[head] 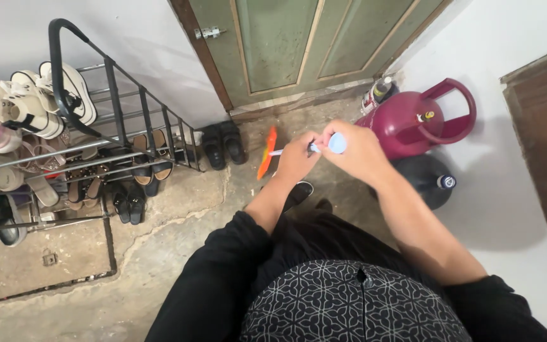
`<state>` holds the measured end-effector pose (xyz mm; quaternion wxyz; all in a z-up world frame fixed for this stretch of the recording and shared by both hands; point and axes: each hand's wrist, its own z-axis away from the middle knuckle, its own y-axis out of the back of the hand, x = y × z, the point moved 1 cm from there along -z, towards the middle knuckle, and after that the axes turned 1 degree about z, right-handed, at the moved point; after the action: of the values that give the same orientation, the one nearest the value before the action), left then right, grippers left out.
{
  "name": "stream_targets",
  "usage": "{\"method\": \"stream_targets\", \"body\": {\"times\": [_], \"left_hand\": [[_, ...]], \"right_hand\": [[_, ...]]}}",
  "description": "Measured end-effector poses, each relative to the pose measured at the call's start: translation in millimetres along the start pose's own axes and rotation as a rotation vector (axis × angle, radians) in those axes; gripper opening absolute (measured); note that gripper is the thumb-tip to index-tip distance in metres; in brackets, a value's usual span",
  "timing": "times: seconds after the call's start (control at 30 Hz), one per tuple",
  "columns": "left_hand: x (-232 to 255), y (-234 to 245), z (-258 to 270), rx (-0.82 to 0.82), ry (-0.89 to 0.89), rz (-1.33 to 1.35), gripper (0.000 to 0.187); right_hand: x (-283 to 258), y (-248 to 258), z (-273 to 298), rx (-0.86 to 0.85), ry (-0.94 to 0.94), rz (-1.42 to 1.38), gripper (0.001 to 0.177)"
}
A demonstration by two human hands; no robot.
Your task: The recorder is sweeping the floor in an entryway near a shoe rack.
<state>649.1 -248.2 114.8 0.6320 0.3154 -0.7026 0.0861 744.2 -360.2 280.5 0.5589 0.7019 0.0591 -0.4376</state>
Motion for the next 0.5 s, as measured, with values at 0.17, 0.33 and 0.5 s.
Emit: {"method": "stream_targets", "body": {"times": [0.17,0.33,0.5], "left_hand": [[-14,-31,-32,0.086,0.211,-0.158,0.026],[-86,-106,-74,0.049,0.333,-0.323,0.022],[-88,-193,-110,0.054,0.229,-0.180,0.013]], "right_hand": [[51,9,-30,-0.041,0.122,-0.130,0.021],[109,17,-51,0.088,0.072,-0.148,0.022],[163,51,-35,0.239,0.039,-0.096,0.021]]}}
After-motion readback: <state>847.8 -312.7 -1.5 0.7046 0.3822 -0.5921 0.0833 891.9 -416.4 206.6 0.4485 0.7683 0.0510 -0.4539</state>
